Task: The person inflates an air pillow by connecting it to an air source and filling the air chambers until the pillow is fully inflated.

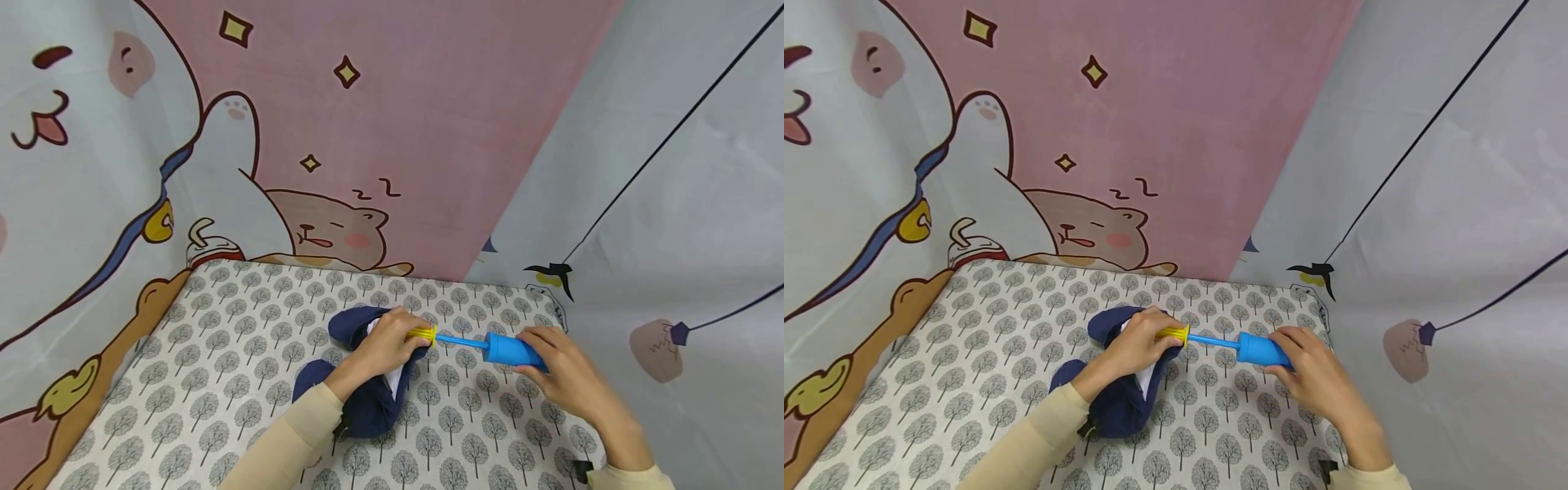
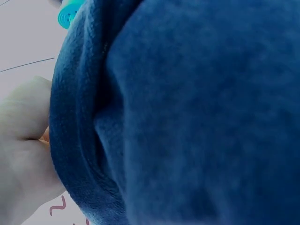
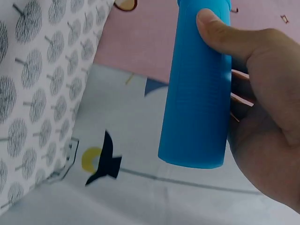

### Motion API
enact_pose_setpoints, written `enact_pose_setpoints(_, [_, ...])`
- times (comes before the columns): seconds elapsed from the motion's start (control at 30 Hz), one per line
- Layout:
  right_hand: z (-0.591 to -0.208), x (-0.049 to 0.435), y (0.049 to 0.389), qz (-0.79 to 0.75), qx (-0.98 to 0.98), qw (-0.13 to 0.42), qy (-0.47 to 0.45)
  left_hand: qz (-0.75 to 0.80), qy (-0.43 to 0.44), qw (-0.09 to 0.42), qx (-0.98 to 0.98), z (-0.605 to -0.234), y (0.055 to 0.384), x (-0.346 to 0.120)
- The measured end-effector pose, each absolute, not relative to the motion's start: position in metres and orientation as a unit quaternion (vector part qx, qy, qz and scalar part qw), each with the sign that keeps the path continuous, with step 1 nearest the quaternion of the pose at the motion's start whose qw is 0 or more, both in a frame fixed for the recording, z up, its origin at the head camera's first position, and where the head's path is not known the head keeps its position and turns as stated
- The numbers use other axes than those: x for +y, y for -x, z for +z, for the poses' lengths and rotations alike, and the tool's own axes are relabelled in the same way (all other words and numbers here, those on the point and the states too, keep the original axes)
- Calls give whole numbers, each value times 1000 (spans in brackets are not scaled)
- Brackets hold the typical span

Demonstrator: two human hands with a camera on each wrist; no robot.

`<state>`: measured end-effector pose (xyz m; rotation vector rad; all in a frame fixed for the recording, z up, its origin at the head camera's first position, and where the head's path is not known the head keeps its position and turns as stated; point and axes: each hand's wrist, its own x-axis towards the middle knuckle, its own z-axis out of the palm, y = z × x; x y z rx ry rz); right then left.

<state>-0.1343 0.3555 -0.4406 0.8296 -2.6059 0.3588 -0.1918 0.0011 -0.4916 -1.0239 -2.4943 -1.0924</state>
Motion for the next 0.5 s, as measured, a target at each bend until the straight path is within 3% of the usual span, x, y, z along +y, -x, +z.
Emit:
enact_pose_setpoints(0.23, [-431, 381, 126, 149, -937, 184, -257, -382, 338, 100, -854, -487, 191, -2])
enact_pose_setpoints(0.5, [-428, 382, 131, 135, -919, 226, -292, -391, 331, 92, -854, -489, 193, -2])
